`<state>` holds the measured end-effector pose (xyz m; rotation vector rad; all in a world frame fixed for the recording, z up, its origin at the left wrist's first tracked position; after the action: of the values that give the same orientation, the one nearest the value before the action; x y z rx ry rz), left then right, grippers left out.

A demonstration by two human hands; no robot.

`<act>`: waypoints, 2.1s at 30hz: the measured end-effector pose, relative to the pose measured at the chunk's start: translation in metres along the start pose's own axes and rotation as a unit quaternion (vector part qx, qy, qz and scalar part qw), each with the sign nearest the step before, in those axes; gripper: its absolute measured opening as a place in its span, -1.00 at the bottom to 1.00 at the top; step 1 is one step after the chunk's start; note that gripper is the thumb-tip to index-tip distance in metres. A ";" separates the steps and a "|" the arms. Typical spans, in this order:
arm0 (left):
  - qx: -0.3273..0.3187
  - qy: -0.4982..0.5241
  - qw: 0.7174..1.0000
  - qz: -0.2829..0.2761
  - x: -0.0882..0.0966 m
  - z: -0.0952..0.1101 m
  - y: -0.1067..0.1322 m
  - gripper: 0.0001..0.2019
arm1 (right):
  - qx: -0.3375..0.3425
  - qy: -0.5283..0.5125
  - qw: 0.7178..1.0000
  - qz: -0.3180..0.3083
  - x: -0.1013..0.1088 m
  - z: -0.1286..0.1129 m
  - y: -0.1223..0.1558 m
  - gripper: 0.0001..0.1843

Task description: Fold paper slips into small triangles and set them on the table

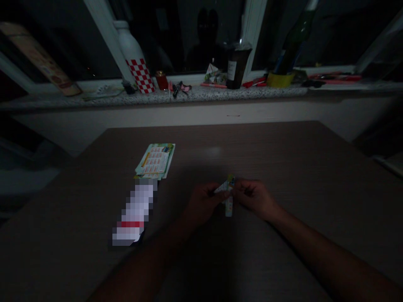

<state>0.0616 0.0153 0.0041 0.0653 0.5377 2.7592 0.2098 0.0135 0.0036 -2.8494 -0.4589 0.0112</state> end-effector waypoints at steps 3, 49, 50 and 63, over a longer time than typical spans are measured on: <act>-0.014 -0.013 1.000 0.014 0.002 -0.002 -0.001 -0.74 | -0.006 -0.012 1.000 -0.004 -0.001 0.000 0.000 -0.72; -0.029 0.070 0.993 0.096 0.010 0.014 0.003 -0.74 | -0.022 0.031 0.998 -0.049 -0.006 0.004 0.002 -0.73; -0.028 0.068 0.992 0.099 0.010 0.014 0.002 -0.74 | -0.018 0.034 0.998 -0.050 -0.007 0.003 0.002 -0.76; -0.028 0.061 0.993 0.093 0.014 0.012 0.002 -0.76 | -0.013 -0.004 0.996 -0.085 -0.006 -0.004 0.003 -0.76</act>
<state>0.0490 0.0225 0.0160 -0.0716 0.5094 2.9732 0.2052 0.0080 0.0061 -2.8269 -0.7060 -0.0142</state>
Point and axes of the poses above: each hand's wrist, its own y-axis away from the middle knuckle, its own x-axis out of the back of the hand, z = x × y, the point moved 4 cm from there along -y, towards the middle knuckle, and after that the axes turned 15 degrees about x, right-handed, at the moved point
